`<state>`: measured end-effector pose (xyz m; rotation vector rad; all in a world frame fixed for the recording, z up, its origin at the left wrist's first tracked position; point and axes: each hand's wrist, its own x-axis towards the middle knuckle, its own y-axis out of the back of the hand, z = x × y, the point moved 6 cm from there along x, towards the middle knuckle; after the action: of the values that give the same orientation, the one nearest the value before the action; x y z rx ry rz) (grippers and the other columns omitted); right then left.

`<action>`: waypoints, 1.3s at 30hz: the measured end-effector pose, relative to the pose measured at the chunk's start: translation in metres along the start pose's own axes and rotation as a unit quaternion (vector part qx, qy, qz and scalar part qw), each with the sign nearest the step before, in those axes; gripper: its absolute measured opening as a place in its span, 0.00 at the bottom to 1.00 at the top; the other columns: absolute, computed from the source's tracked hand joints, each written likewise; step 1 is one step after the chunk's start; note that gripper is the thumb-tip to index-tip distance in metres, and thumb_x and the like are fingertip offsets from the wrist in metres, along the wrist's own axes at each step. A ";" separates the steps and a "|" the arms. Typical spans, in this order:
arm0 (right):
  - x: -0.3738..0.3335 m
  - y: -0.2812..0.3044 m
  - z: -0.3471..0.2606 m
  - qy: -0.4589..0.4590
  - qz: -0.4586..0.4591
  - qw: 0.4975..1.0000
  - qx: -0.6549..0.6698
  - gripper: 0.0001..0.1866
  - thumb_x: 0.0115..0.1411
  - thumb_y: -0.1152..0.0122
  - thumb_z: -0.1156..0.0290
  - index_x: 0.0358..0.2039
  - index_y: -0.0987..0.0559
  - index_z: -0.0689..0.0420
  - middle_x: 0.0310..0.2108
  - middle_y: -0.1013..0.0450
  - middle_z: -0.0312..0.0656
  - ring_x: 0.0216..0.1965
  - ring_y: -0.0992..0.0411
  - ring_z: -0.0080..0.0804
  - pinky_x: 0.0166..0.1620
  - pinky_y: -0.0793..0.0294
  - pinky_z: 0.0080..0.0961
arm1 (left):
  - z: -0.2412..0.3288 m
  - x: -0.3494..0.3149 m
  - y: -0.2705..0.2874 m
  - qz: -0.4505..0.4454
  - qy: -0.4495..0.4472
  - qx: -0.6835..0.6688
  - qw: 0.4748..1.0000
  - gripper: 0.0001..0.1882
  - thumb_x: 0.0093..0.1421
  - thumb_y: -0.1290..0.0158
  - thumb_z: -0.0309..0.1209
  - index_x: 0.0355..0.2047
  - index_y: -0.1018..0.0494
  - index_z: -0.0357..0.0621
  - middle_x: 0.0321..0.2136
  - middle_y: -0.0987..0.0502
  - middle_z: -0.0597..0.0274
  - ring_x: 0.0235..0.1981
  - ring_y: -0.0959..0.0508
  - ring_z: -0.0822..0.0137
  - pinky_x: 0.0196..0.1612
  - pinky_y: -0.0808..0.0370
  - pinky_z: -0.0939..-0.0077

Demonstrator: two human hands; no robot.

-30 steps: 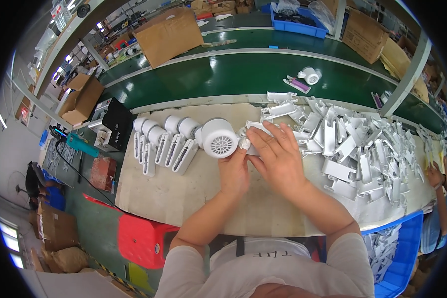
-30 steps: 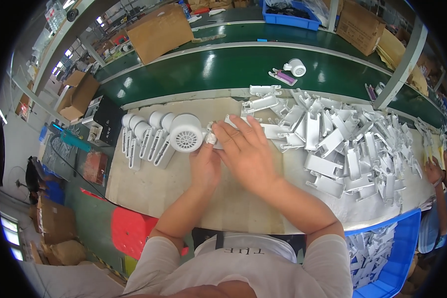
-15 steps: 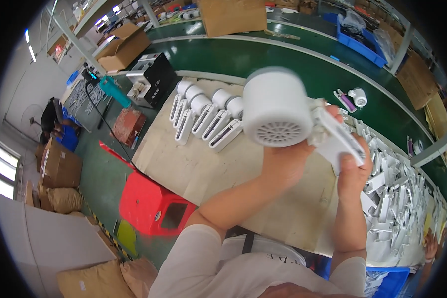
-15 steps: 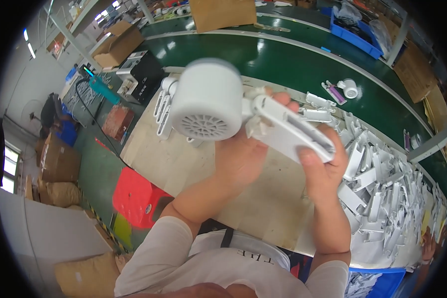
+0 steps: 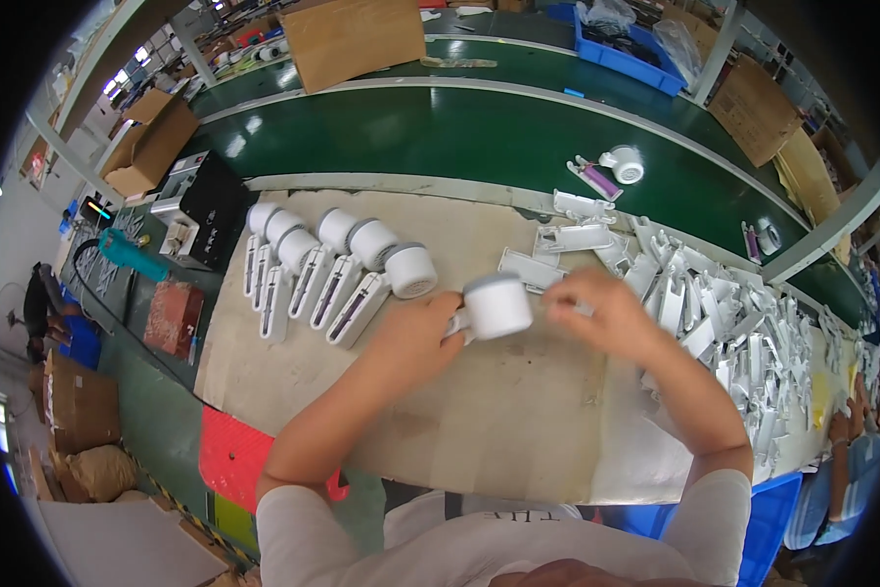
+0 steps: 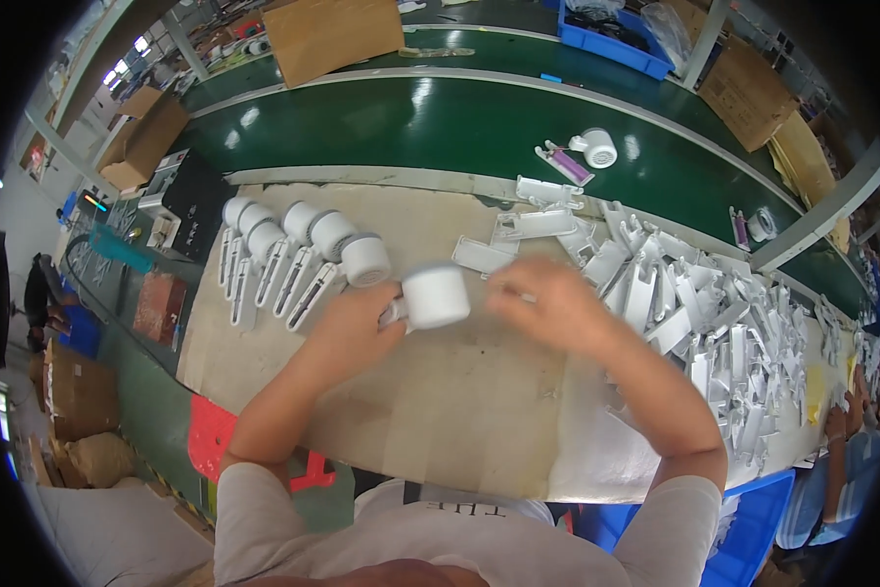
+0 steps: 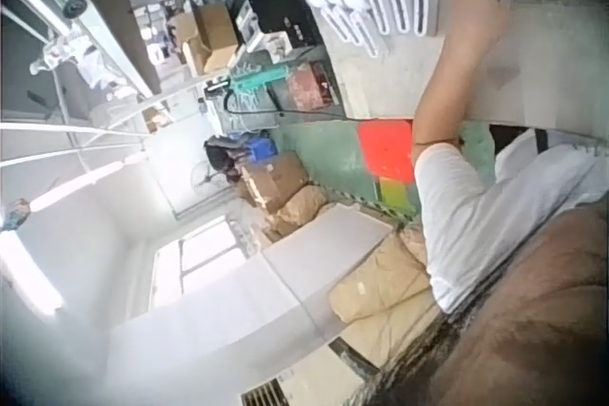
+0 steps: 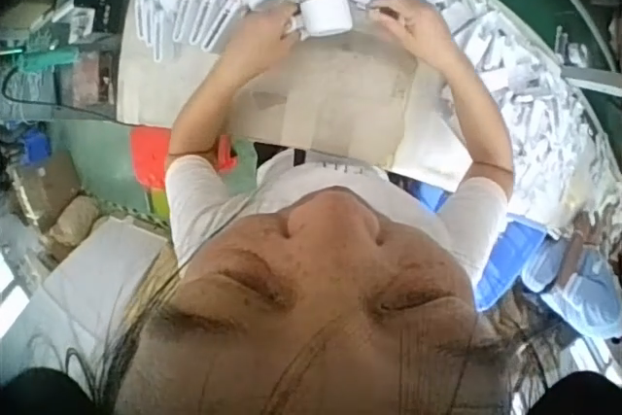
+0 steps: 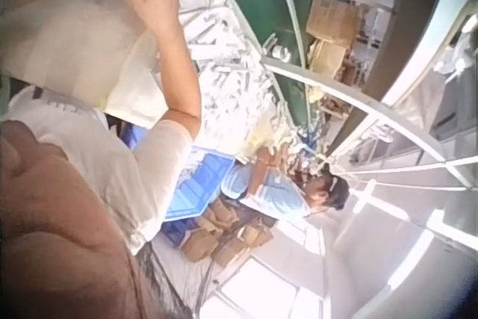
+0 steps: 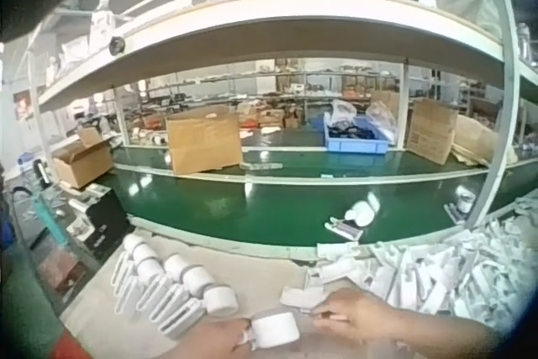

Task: The person assembles portable fans by fitting the fan head and battery assemblies into plastic handle casings, snapping the casing halves together by hand, and placing the assembled units on the table.

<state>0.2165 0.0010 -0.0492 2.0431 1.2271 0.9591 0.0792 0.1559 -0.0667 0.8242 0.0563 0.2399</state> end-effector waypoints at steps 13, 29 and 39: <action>0.088 0.061 0.241 -0.290 0.043 0.913 -0.284 0.23 0.54 0.47 0.58 0.48 0.28 0.54 0.43 0.28 0.53 0.44 0.30 0.49 0.48 0.32 0.36 | -0.057 -0.002 0.027 0.188 -0.048 0.270 0.943 0.14 0.43 0.46 0.26 0.33 0.31 0.44 0.50 0.38 0.57 0.54 0.43 0.42 0.53 0.47 0.36; 0.114 0.058 0.232 -0.315 0.127 0.940 -0.013 0.18 0.56 0.48 0.64 0.47 0.27 0.57 0.38 0.26 0.46 0.35 0.26 0.36 0.38 0.26 0.27 | -0.119 -0.007 0.081 0.246 0.085 0.380 0.888 0.27 0.40 0.43 0.26 0.44 0.34 0.43 0.56 0.42 0.55 0.58 0.42 0.52 0.56 0.49 0.40; 0.065 0.022 0.050 -0.166 0.099 0.941 0.278 0.17 0.60 0.49 0.71 0.50 0.31 0.61 0.39 0.30 0.37 0.40 0.29 0.25 0.39 0.28 0.21 | -0.001 0.049 0.003 0.109 -0.124 -0.460 0.872 0.21 0.63 0.60 0.32 0.55 0.44 0.40 0.49 0.33 0.56 0.49 0.31 0.64 0.49 0.33 0.67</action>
<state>0.2888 0.0455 -0.0425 2.6732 1.2103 0.3295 0.1264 0.1700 -0.0627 -0.1059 -0.3765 0.3295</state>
